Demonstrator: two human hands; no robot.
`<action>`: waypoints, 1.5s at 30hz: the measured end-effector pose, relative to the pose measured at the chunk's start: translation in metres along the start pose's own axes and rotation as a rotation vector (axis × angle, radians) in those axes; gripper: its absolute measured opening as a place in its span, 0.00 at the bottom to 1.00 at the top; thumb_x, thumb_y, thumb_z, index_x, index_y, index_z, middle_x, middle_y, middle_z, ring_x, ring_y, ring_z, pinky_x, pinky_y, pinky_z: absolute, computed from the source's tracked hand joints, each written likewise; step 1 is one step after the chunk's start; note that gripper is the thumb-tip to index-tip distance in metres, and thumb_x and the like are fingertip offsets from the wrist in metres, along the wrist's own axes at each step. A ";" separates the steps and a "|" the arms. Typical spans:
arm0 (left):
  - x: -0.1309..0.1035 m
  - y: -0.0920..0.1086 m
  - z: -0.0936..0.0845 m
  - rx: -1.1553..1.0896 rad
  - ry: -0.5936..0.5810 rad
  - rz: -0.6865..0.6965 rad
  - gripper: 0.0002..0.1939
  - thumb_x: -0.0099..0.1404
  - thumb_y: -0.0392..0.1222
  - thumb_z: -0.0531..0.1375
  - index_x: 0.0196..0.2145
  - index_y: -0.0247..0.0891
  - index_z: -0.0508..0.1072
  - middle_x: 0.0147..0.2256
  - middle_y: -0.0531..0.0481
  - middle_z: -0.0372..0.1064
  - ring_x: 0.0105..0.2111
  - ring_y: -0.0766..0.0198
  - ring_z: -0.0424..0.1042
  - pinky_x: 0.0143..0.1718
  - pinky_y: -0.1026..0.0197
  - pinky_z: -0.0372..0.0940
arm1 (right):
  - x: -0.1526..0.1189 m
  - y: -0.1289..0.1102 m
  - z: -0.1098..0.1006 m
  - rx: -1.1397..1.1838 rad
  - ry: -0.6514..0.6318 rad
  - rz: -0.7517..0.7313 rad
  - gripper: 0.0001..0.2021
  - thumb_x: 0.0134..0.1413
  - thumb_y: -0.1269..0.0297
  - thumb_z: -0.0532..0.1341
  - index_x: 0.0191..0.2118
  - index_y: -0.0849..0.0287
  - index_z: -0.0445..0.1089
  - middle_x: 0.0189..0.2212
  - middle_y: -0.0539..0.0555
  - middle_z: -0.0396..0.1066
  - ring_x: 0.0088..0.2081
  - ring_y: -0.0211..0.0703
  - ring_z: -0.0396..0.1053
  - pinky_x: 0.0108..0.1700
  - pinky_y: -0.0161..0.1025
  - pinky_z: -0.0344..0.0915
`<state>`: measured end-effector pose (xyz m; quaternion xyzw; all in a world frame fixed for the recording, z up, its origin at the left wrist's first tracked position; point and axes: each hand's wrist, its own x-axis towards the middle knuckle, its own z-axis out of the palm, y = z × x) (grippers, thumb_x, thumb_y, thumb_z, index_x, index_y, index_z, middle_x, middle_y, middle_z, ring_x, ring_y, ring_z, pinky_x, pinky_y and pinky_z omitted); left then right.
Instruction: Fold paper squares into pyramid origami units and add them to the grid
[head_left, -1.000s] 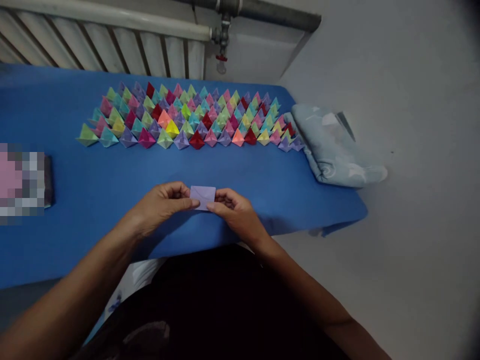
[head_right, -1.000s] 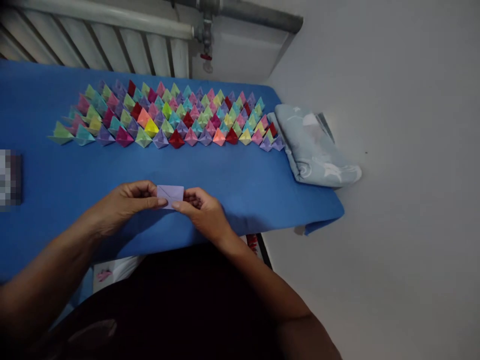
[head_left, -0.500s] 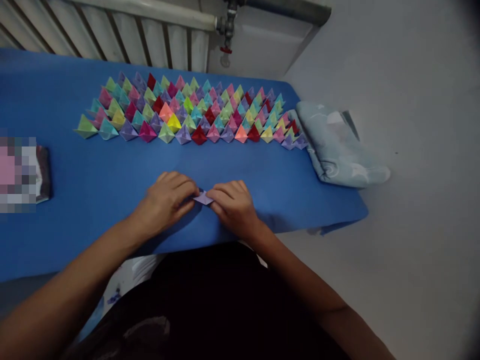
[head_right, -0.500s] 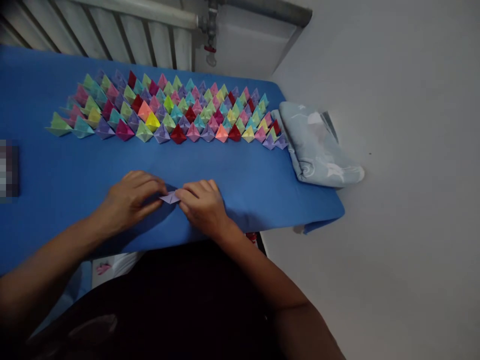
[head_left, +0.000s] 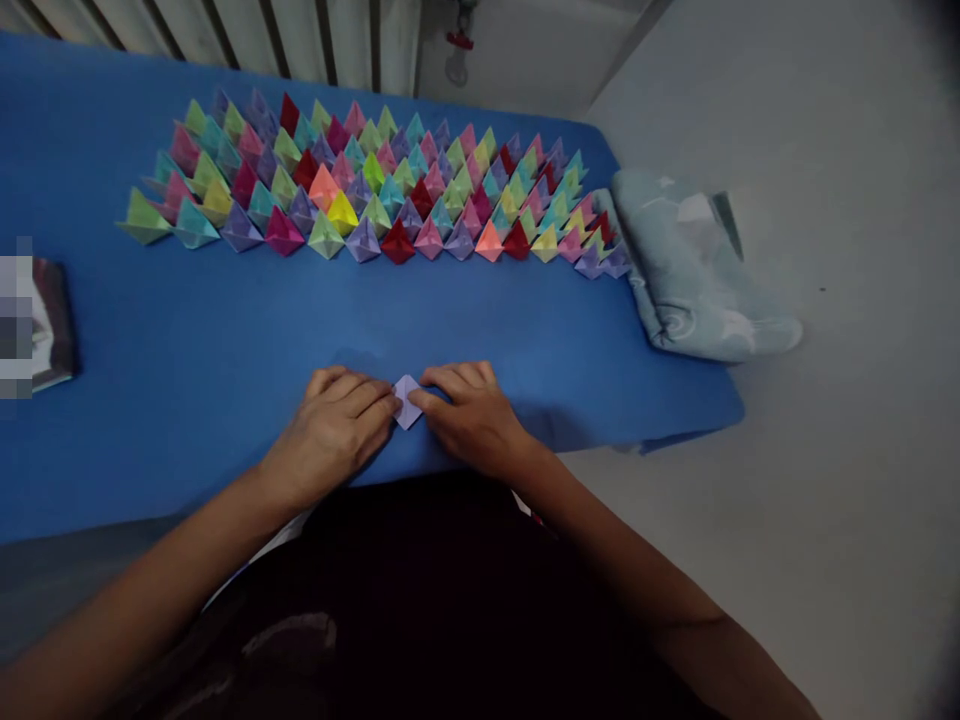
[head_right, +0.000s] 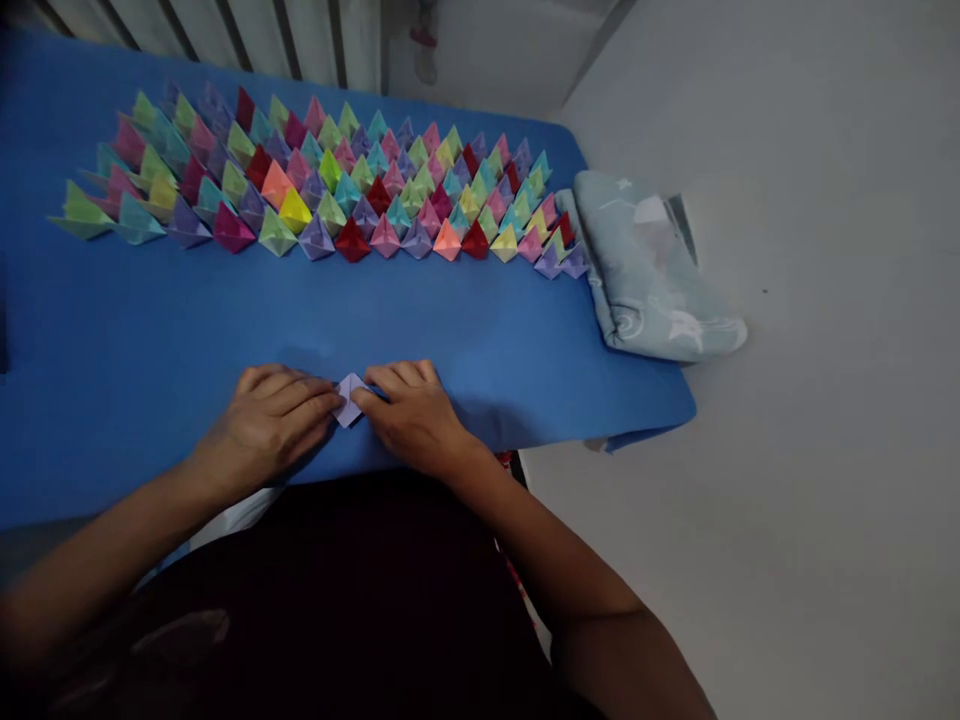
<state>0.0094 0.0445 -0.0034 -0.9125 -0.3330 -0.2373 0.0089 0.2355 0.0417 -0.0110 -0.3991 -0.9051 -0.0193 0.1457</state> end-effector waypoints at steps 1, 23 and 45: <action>-0.001 0.001 0.000 0.010 0.013 -0.001 0.10 0.72 0.35 0.56 0.43 0.37 0.78 0.41 0.44 0.79 0.39 0.57 0.74 0.46 0.50 0.62 | -0.001 -0.001 -0.002 0.012 -0.014 0.001 0.14 0.68 0.68 0.53 0.53 0.53 0.71 0.50 0.56 0.72 0.47 0.48 0.61 0.46 0.46 0.53; 0.012 -0.014 0.001 -0.055 -0.107 0.154 0.13 0.74 0.34 0.51 0.39 0.37 0.75 0.48 0.43 0.78 0.41 0.57 0.74 0.50 0.49 0.63 | -0.007 0.006 -0.012 0.343 -0.066 0.038 0.17 0.64 0.75 0.52 0.54 0.55 0.69 0.55 0.55 0.73 0.52 0.50 0.64 0.50 0.48 0.58; 0.009 -0.018 0.005 -0.137 -0.124 0.098 0.14 0.74 0.38 0.52 0.48 0.39 0.76 0.52 0.44 0.76 0.44 0.57 0.75 0.52 0.49 0.63 | -0.009 -0.010 -0.009 0.172 -0.018 0.149 0.13 0.70 0.68 0.53 0.47 0.58 0.75 0.44 0.57 0.76 0.41 0.46 0.67 0.46 0.45 0.60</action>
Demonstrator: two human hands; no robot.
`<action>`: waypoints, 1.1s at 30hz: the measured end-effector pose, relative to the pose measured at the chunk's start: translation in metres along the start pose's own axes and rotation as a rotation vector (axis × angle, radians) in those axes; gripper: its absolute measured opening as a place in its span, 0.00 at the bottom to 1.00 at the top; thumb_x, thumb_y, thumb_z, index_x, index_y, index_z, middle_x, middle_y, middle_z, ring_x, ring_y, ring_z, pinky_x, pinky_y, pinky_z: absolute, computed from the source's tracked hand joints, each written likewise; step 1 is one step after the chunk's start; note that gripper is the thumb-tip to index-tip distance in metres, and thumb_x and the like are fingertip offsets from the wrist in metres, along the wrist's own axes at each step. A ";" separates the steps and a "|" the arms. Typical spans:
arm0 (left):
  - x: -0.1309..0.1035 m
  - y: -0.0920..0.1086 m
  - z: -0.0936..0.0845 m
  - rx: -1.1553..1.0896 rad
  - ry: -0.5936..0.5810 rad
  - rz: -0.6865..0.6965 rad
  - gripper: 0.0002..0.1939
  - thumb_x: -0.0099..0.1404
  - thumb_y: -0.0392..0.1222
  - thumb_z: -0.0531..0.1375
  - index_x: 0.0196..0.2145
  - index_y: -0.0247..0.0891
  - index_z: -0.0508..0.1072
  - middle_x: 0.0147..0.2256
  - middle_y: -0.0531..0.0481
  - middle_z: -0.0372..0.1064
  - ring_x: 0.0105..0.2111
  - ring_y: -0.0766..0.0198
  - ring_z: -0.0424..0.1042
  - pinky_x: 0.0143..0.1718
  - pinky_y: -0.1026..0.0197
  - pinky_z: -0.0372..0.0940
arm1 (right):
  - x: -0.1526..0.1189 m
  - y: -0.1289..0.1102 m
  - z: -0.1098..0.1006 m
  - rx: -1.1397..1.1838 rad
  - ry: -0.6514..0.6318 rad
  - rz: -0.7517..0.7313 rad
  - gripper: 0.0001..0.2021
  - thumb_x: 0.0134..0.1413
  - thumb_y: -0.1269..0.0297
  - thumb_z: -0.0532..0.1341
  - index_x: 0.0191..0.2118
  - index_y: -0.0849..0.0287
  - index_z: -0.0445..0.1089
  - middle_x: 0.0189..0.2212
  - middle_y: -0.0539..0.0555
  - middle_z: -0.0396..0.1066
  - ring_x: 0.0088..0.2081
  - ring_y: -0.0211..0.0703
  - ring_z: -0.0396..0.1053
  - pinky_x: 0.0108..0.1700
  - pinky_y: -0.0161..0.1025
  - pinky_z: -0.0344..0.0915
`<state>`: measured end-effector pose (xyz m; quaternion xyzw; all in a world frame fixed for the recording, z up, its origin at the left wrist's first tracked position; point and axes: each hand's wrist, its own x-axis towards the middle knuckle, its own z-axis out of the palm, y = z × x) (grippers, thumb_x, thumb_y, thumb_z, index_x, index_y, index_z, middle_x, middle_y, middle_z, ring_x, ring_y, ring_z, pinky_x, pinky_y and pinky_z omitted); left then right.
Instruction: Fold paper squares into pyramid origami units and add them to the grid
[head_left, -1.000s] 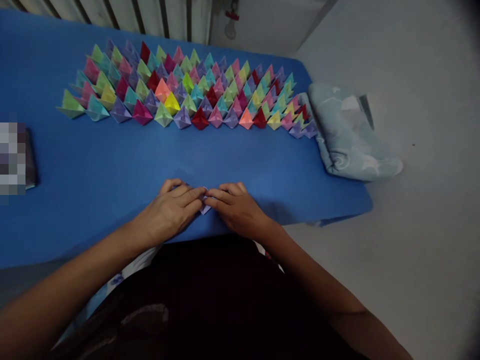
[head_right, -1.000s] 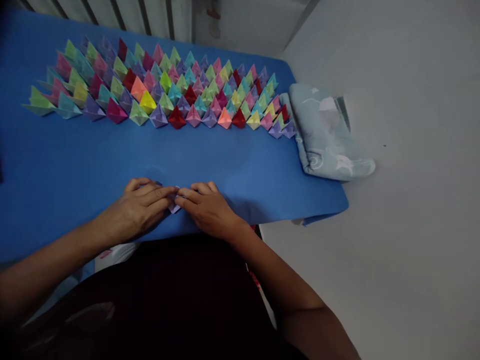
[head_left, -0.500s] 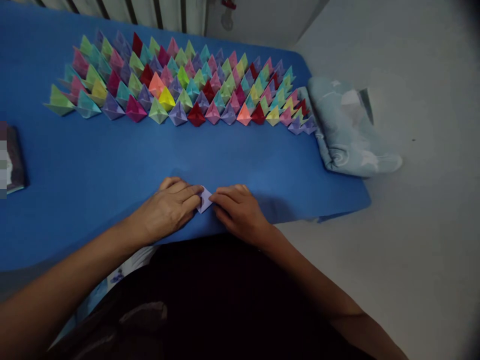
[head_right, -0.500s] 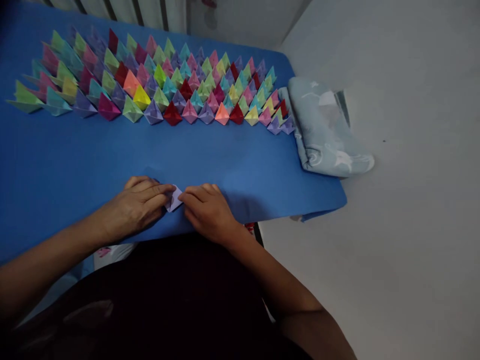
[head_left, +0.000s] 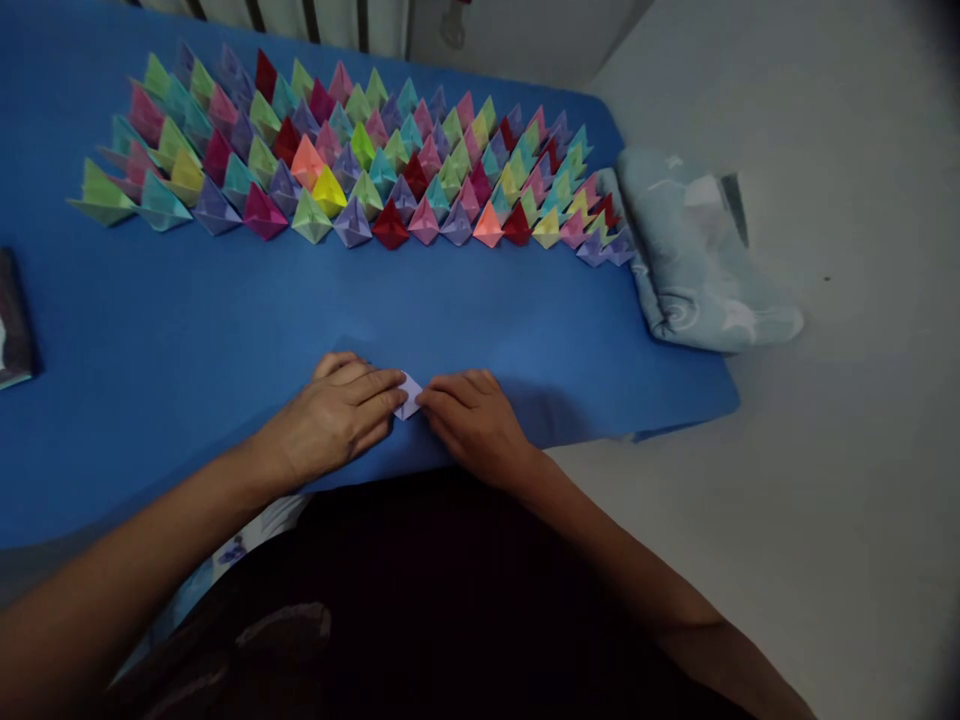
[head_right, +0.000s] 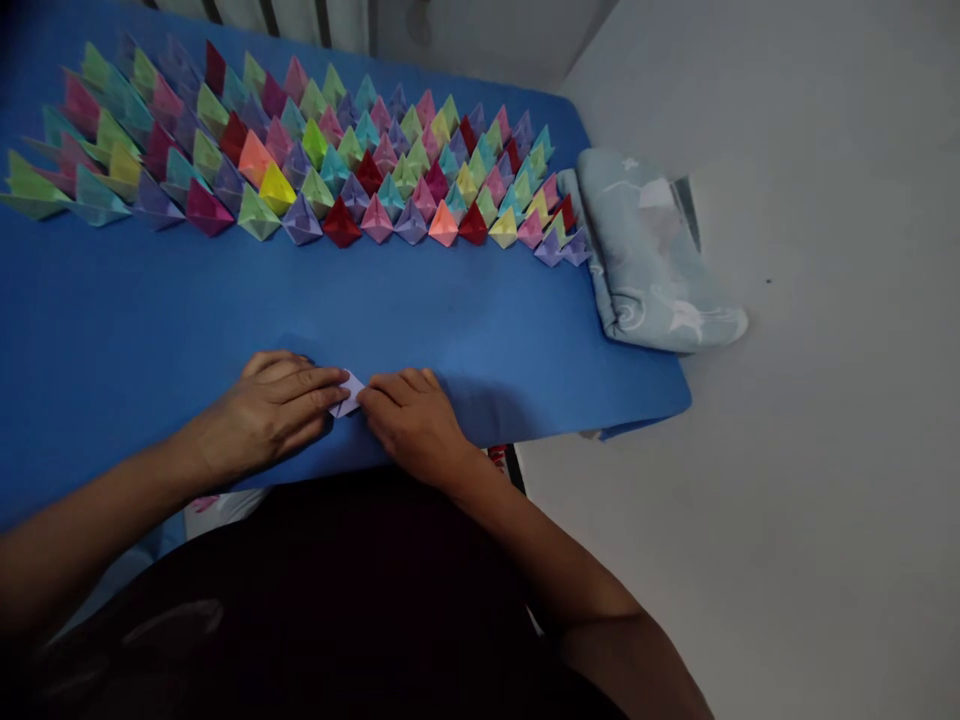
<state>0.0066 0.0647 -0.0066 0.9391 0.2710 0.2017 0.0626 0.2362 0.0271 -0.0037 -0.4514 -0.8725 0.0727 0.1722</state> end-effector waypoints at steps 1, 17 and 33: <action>0.000 0.000 0.000 -0.010 0.003 -0.014 0.14 0.74 0.39 0.52 0.47 0.40 0.77 0.51 0.44 0.77 0.44 0.57 0.75 0.52 0.49 0.63 | 0.000 0.000 0.001 0.013 -0.006 0.016 0.13 0.70 0.67 0.53 0.47 0.58 0.75 0.44 0.58 0.76 0.41 0.46 0.68 0.46 0.45 0.61; 0.008 0.013 0.002 -0.123 0.090 -0.277 0.15 0.75 0.44 0.52 0.39 0.41 0.78 0.47 0.48 0.78 0.42 0.57 0.73 0.48 0.48 0.61 | 0.014 -0.006 0.002 0.128 0.023 0.197 0.13 0.69 0.64 0.53 0.38 0.60 0.73 0.41 0.59 0.75 0.42 0.46 0.70 0.47 0.44 0.64; 0.020 0.019 0.013 -0.113 0.109 -0.484 0.13 0.72 0.45 0.55 0.33 0.39 0.75 0.41 0.47 0.78 0.40 0.55 0.74 0.46 0.47 0.61 | 0.023 -0.007 0.002 0.004 -0.021 0.228 0.15 0.70 0.62 0.51 0.35 0.60 0.71 0.36 0.57 0.72 0.36 0.44 0.66 0.41 0.41 0.60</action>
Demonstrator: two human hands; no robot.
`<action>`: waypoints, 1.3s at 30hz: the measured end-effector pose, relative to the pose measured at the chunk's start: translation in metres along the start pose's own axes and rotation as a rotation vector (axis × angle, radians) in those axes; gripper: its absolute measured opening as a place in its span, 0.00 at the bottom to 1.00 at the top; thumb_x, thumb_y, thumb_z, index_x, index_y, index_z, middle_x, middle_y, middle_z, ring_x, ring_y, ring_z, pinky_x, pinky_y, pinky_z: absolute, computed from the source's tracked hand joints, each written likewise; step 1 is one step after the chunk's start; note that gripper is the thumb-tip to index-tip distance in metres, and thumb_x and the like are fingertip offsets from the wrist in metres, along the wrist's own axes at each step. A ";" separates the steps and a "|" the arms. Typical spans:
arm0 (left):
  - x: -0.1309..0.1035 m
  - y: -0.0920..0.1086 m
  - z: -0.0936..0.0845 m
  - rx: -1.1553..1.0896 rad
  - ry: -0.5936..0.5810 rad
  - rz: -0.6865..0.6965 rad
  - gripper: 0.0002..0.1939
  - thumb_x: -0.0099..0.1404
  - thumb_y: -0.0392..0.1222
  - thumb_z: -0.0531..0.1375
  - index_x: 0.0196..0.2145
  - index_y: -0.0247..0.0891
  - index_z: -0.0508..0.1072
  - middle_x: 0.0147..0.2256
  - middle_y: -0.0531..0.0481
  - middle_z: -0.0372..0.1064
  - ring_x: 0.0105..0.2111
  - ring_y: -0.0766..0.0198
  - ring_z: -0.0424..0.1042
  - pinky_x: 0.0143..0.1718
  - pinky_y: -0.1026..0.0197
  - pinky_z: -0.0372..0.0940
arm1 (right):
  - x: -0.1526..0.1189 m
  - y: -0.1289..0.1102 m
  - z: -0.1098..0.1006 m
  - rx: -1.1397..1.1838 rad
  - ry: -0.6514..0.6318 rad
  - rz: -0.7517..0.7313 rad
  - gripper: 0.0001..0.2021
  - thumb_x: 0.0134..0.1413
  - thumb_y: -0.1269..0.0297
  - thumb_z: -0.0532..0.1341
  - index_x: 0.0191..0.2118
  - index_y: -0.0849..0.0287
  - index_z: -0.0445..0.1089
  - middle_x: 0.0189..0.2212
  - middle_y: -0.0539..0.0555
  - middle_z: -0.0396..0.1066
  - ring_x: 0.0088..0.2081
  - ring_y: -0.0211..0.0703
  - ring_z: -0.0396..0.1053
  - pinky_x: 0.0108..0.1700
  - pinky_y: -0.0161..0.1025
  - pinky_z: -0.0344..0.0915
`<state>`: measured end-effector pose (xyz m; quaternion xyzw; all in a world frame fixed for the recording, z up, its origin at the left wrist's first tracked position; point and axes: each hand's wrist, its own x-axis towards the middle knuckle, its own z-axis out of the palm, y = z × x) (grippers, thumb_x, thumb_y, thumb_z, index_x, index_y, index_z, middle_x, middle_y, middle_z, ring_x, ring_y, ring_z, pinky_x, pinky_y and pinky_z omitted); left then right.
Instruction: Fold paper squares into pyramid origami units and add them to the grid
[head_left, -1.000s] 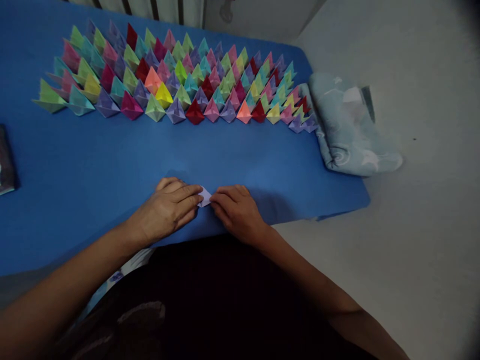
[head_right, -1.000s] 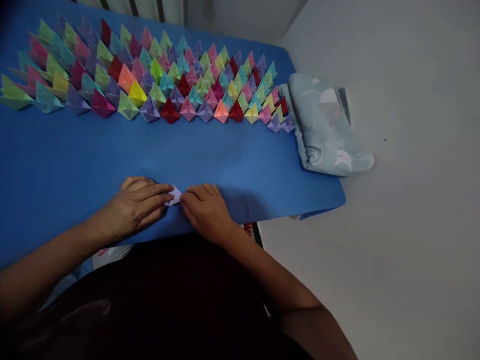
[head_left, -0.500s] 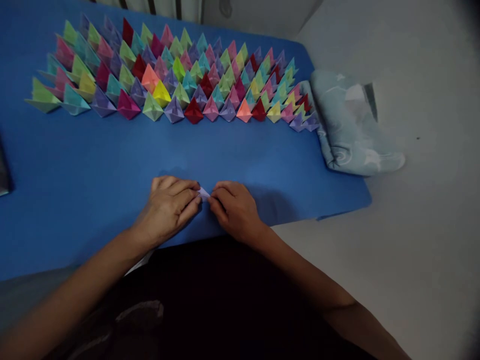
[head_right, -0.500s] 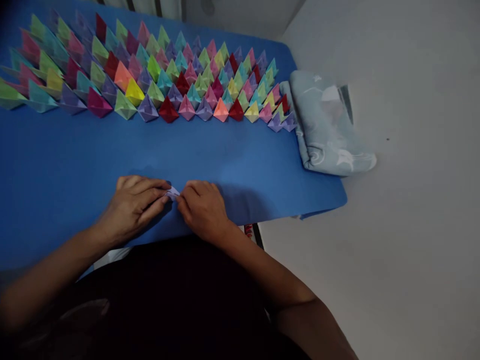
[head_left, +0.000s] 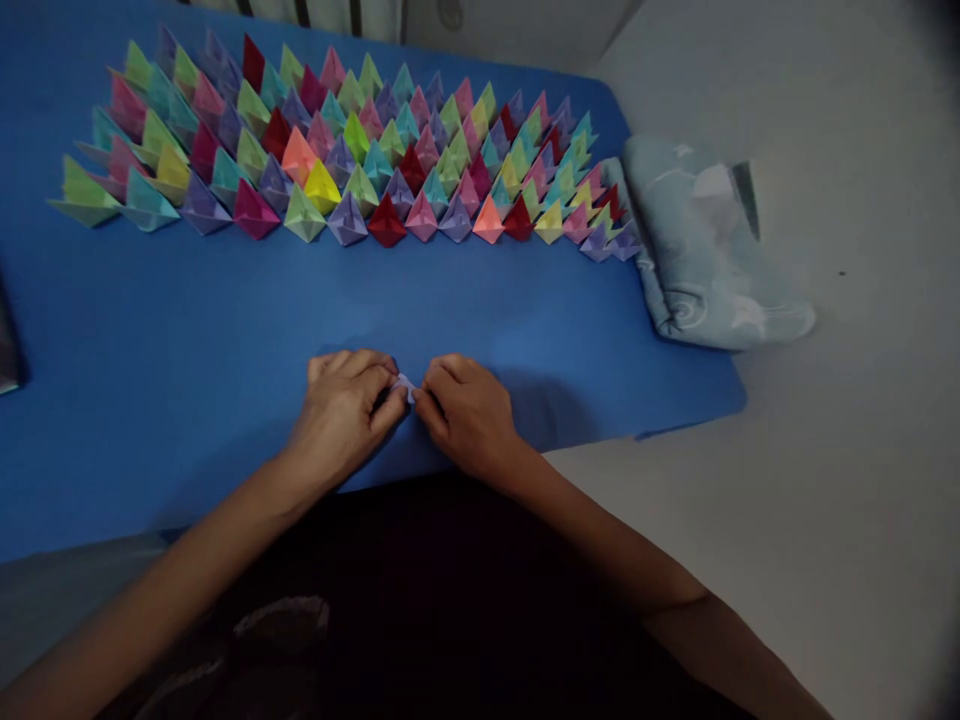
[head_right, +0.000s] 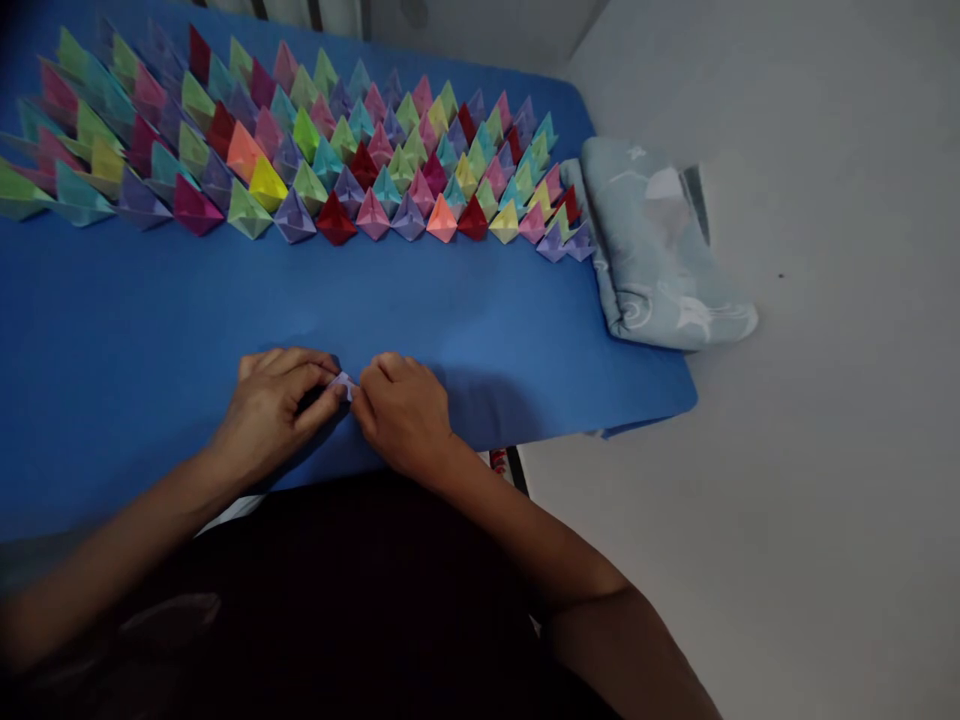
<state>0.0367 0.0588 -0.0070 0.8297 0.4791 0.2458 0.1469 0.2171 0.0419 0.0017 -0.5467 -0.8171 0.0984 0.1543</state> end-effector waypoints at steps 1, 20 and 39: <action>0.000 0.001 0.001 -0.003 0.006 -0.014 0.13 0.72 0.45 0.56 0.32 0.39 0.75 0.41 0.47 0.77 0.40 0.55 0.74 0.46 0.47 0.61 | 0.000 0.000 0.000 -0.008 -0.002 0.000 0.15 0.69 0.62 0.52 0.35 0.60 0.72 0.36 0.57 0.72 0.36 0.44 0.66 0.41 0.41 0.60; -0.013 -0.005 -0.007 0.122 0.071 0.204 0.12 0.74 0.39 0.54 0.42 0.43 0.78 0.43 0.45 0.77 0.40 0.55 0.73 0.41 0.50 0.64 | 0.008 -0.008 -0.008 -0.070 -0.140 0.065 0.11 0.68 0.63 0.53 0.37 0.60 0.71 0.38 0.58 0.71 0.37 0.46 0.66 0.37 0.41 0.58; -0.048 -0.023 -0.027 0.288 -0.046 0.380 0.22 0.74 0.30 0.50 0.61 0.38 0.68 0.55 0.44 0.75 0.50 0.49 0.74 0.50 0.45 0.60 | -0.002 0.007 0.000 0.083 -0.014 0.185 0.13 0.66 0.53 0.58 0.36 0.57 0.70 0.51 0.57 0.72 0.50 0.52 0.65 0.47 0.46 0.54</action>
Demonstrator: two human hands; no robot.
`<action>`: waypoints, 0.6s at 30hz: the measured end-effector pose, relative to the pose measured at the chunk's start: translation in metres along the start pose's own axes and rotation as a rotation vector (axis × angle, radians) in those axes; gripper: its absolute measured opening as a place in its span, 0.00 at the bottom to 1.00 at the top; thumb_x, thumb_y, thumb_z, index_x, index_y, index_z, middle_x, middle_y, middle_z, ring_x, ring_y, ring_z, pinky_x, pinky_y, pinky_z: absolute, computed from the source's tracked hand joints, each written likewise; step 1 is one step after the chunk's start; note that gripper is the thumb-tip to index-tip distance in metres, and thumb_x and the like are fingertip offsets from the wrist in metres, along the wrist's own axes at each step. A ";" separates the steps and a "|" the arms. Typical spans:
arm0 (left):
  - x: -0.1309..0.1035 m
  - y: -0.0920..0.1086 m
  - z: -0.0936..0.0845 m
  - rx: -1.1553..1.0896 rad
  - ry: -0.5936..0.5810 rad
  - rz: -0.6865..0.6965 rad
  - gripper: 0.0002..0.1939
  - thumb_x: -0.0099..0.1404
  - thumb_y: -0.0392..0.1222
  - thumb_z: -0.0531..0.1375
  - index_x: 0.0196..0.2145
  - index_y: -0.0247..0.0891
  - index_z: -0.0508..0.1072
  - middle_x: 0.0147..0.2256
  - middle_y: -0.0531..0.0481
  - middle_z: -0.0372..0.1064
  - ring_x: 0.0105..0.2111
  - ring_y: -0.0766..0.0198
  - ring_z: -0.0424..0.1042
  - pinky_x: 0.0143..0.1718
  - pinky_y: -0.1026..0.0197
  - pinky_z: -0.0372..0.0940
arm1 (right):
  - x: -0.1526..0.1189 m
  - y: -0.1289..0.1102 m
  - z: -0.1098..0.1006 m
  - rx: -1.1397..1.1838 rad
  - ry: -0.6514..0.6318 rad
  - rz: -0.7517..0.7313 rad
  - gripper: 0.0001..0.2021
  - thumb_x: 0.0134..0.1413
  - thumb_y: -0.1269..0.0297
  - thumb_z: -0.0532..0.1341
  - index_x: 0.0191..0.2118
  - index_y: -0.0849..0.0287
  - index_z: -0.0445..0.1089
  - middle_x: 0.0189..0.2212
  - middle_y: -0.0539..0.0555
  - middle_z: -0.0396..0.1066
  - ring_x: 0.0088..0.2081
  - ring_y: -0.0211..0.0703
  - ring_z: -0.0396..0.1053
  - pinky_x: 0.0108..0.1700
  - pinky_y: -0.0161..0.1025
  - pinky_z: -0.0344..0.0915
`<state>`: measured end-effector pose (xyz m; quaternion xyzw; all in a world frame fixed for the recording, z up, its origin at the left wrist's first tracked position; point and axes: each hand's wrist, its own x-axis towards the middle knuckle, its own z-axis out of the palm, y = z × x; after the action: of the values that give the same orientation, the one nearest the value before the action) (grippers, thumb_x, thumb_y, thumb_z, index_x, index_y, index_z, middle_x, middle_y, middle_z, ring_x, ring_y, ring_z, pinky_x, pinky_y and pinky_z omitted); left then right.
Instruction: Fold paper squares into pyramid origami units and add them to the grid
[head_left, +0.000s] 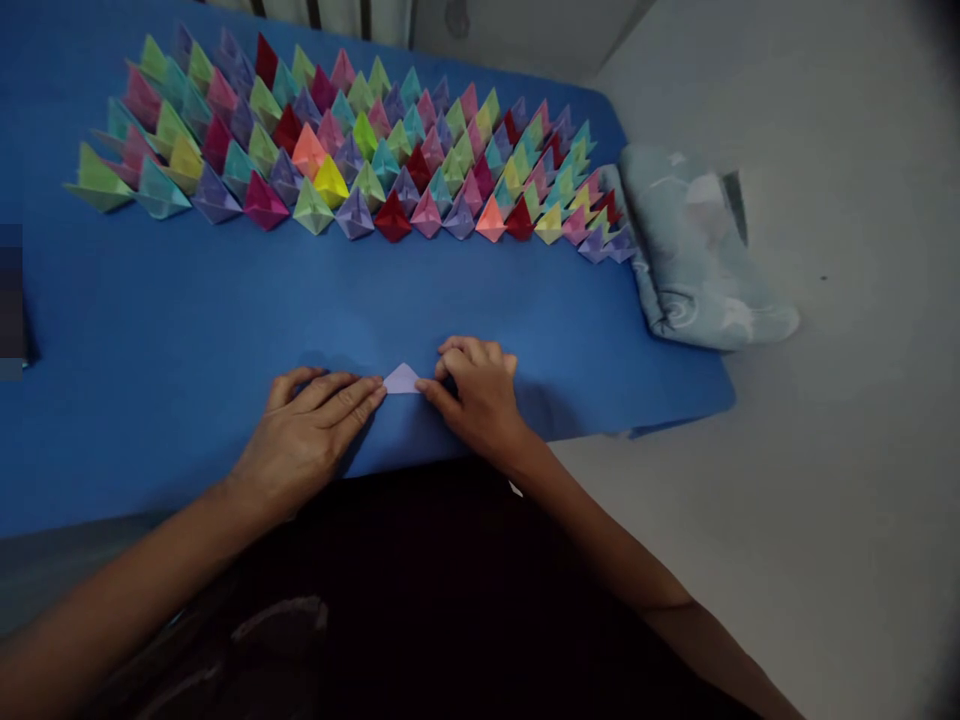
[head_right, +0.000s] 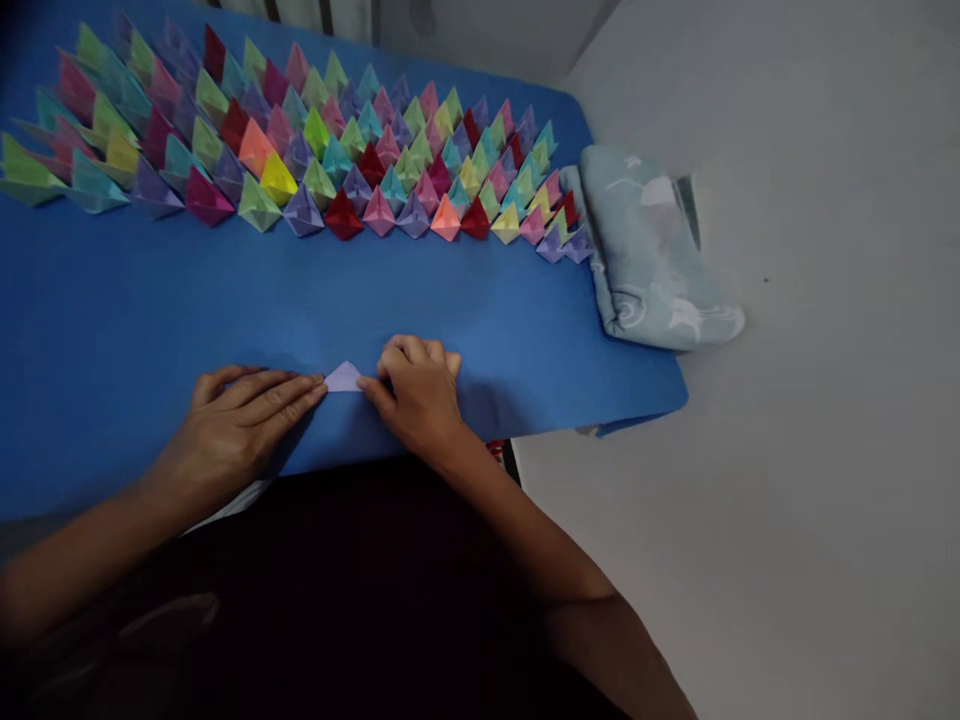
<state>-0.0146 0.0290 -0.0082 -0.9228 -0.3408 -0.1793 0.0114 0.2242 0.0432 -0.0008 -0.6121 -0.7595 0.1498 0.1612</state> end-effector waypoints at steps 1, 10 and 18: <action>-0.002 0.000 0.000 -0.004 0.007 -0.010 0.22 0.74 0.29 0.49 0.61 0.39 0.68 0.55 0.44 0.75 0.50 0.49 0.74 0.50 0.46 0.60 | 0.000 0.000 0.000 0.003 -0.004 0.001 0.13 0.66 0.53 0.58 0.36 0.57 0.70 0.51 0.57 0.72 0.50 0.53 0.64 0.47 0.47 0.54; 0.008 0.011 -0.007 -0.002 0.003 -0.060 0.19 0.73 0.30 0.50 0.55 0.35 0.73 0.54 0.39 0.75 0.49 0.50 0.74 0.49 0.48 0.61 | 0.001 -0.004 -0.001 -0.011 0.001 -0.010 0.12 0.65 0.55 0.58 0.34 0.57 0.70 0.50 0.57 0.72 0.48 0.51 0.64 0.47 0.46 0.53; 0.030 0.025 0.000 -0.042 -0.029 -0.033 0.17 0.74 0.32 0.49 0.52 0.35 0.75 0.48 0.40 0.77 0.42 0.56 0.75 0.48 0.50 0.62 | -0.003 0.000 0.000 0.008 0.026 -0.012 0.13 0.66 0.54 0.57 0.34 0.56 0.71 0.51 0.57 0.73 0.50 0.53 0.65 0.49 0.48 0.54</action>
<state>0.0220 0.0285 0.0044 -0.9196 -0.3523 -0.1729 -0.0158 0.2244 0.0401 -0.0009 -0.6087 -0.7606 0.1437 0.1743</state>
